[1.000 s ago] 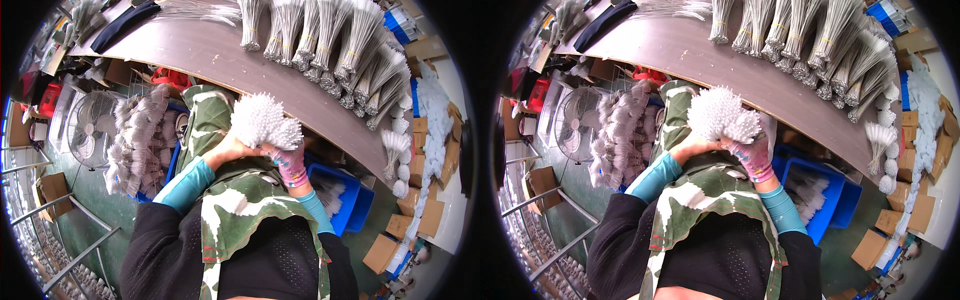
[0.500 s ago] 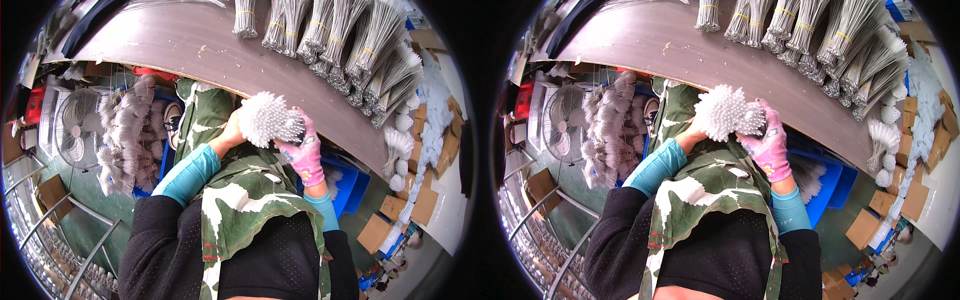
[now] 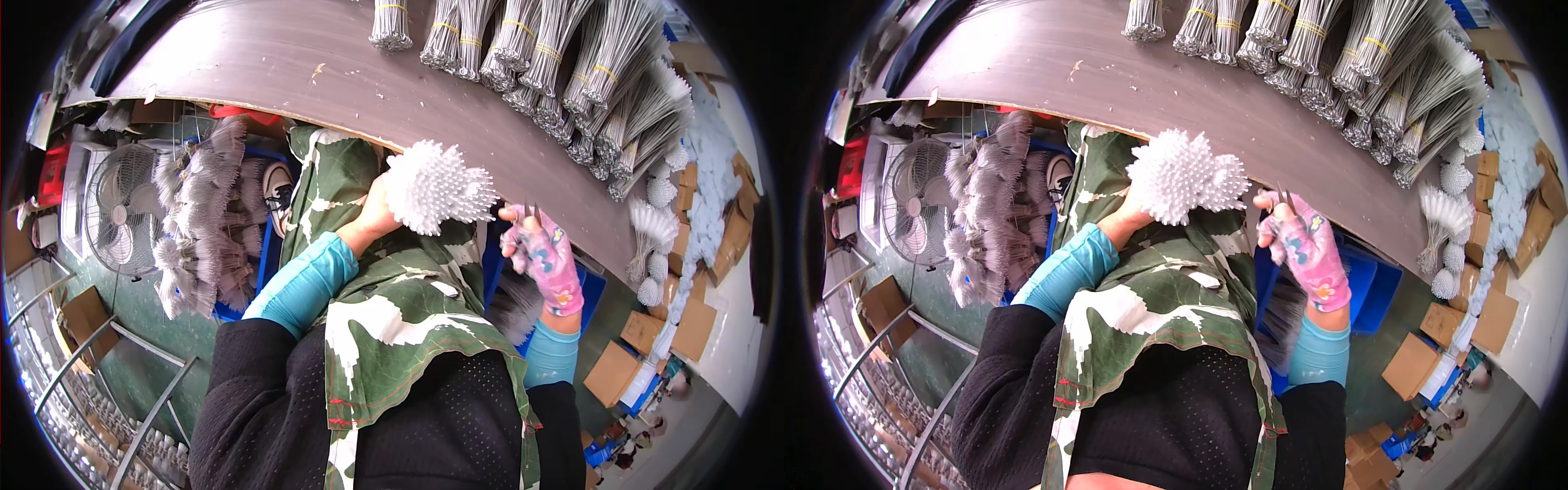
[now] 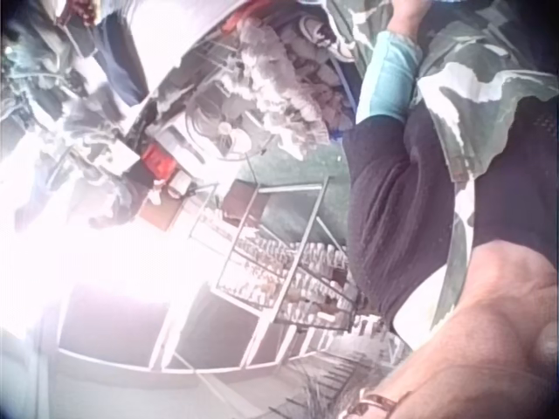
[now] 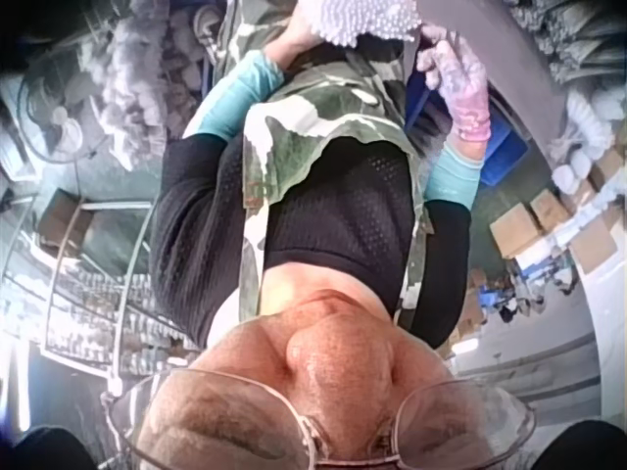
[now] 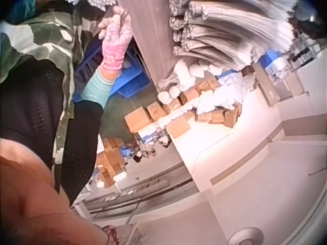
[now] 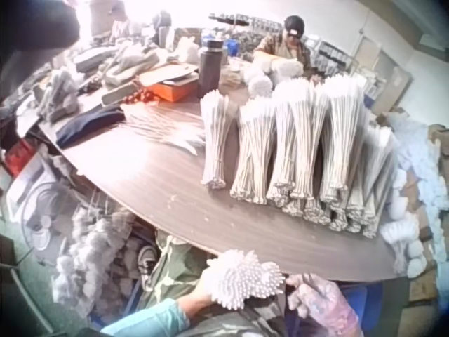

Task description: The recorder is assembling large white plastic brush heads by bundling bristles and securing them, then placing finished items into a crate.

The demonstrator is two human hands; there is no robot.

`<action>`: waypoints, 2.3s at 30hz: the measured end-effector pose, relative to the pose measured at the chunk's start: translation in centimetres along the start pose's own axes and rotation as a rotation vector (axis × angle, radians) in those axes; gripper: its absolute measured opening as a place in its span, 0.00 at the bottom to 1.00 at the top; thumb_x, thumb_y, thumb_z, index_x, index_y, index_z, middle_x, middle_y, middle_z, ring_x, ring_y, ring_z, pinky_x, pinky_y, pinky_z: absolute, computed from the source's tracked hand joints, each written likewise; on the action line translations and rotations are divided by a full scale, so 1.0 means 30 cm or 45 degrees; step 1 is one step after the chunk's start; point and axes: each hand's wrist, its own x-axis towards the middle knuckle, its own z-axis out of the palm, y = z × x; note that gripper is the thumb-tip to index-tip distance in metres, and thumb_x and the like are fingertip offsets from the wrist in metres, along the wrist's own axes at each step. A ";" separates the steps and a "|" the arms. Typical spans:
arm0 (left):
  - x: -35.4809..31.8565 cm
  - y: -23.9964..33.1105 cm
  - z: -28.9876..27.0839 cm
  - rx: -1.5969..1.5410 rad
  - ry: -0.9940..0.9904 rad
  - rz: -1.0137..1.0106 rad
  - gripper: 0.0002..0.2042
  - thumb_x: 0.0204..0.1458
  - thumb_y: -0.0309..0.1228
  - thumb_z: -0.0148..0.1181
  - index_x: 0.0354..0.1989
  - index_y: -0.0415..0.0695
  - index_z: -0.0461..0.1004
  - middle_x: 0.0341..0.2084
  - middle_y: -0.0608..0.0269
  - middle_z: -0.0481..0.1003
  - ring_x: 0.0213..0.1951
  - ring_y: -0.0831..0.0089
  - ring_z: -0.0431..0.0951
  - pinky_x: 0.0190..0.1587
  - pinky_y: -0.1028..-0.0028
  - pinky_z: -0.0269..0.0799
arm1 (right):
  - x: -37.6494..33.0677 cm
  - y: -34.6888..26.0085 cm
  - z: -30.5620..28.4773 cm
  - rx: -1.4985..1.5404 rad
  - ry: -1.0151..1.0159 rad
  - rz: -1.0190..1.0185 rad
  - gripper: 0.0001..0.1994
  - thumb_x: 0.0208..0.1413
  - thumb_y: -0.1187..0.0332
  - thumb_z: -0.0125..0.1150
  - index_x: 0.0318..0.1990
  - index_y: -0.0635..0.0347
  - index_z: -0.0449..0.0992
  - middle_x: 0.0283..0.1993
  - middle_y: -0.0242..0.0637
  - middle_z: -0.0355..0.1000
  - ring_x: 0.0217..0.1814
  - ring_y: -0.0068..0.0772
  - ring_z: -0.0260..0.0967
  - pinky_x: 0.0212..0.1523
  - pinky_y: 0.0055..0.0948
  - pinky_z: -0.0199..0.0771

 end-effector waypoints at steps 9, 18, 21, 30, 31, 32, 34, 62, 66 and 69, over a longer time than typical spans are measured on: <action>-0.017 -0.012 -0.009 1.366 -0.102 0.632 0.07 0.47 0.26 0.58 0.35 0.42 0.75 0.31 0.61 0.77 0.36 0.71 0.77 0.38 0.74 0.71 | -0.010 -0.007 0.120 0.106 -0.152 0.103 0.14 0.61 0.61 0.49 0.37 0.63 0.75 0.27 0.25 0.69 0.23 0.12 0.57 0.25 0.14 0.58; -0.024 -0.106 -0.007 0.823 -0.031 0.432 0.12 0.53 0.22 0.47 0.46 0.39 0.69 0.37 0.65 0.74 0.39 0.77 0.74 0.42 0.76 0.72 | -0.005 0.080 0.164 0.202 0.051 0.162 0.14 0.61 0.62 0.50 0.36 0.65 0.74 0.24 0.24 0.66 0.22 0.12 0.56 0.23 0.15 0.56; -0.031 -0.116 -0.023 0.824 -0.062 0.454 0.13 0.54 0.21 0.45 0.48 0.38 0.67 0.39 0.65 0.73 0.40 0.77 0.73 0.43 0.76 0.71 | 0.002 0.083 0.186 0.147 0.033 0.159 0.15 0.61 0.61 0.50 0.35 0.65 0.74 0.23 0.24 0.66 0.22 0.12 0.56 0.23 0.15 0.55; -0.032 -0.112 -0.019 0.977 -0.104 0.451 0.13 0.56 0.23 0.43 0.49 0.38 0.67 0.41 0.63 0.72 0.43 0.75 0.72 0.46 0.74 0.70 | 0.009 0.097 0.175 0.068 0.058 0.105 0.14 0.60 0.62 0.51 0.35 0.65 0.74 0.27 0.28 0.70 0.22 0.13 0.57 0.23 0.15 0.57; -0.031 -0.123 -0.021 0.730 -0.065 0.359 0.13 0.56 0.24 0.42 0.49 0.38 0.67 0.41 0.63 0.72 0.43 0.75 0.72 0.47 0.74 0.69 | 0.009 0.096 0.176 0.197 0.082 0.111 0.13 0.60 0.62 0.51 0.35 0.65 0.74 0.28 0.29 0.71 0.22 0.13 0.57 0.23 0.15 0.57; -0.029 -0.134 -0.022 0.484 -0.025 0.266 0.13 0.57 0.25 0.42 0.49 0.38 0.66 0.41 0.63 0.72 0.43 0.75 0.72 0.47 0.74 0.69 | 0.008 0.094 0.178 0.326 0.106 0.117 0.13 0.60 0.61 0.51 0.35 0.64 0.74 0.29 0.30 0.72 0.21 0.13 0.57 0.23 0.14 0.57; -0.019 -0.136 -0.008 0.017 0.014 0.110 0.13 0.57 0.26 0.42 0.49 0.38 0.66 0.41 0.63 0.72 0.43 0.75 0.72 0.48 0.74 0.68 | -0.005 0.063 0.161 0.274 0.039 0.205 0.13 0.61 0.62 0.50 0.36 0.64 0.73 0.30 0.31 0.72 0.22 0.13 0.57 0.24 0.14 0.58; -0.009 -0.026 0.031 1.018 0.040 0.357 0.13 0.40 0.28 0.60 0.37 0.40 0.72 0.32 0.52 0.72 0.37 0.55 0.73 0.41 0.64 0.70 | -0.039 0.062 0.272 0.082 0.027 0.204 0.16 0.62 0.59 0.47 0.34 0.63 0.73 0.20 0.22 0.62 0.22 0.11 0.55 0.22 0.14 0.56; -0.007 -0.039 0.038 0.916 0.065 0.339 0.13 0.40 0.28 0.60 0.37 0.40 0.72 0.32 0.51 0.72 0.37 0.54 0.73 0.41 0.64 0.70 | -0.033 0.083 0.273 0.120 0.045 0.169 0.15 0.62 0.59 0.48 0.34 0.63 0.73 0.22 0.24 0.64 0.21 0.11 0.56 0.22 0.14 0.56; 0.004 -0.093 0.014 0.994 0.078 0.407 0.13 0.41 0.28 0.61 0.37 0.40 0.72 0.32 0.51 0.72 0.37 0.54 0.73 0.41 0.64 0.70 | -0.031 0.090 0.271 0.273 0.032 0.172 0.14 0.62 0.60 0.48 0.35 0.63 0.73 0.24 0.24 0.66 0.21 0.11 0.56 0.21 0.14 0.56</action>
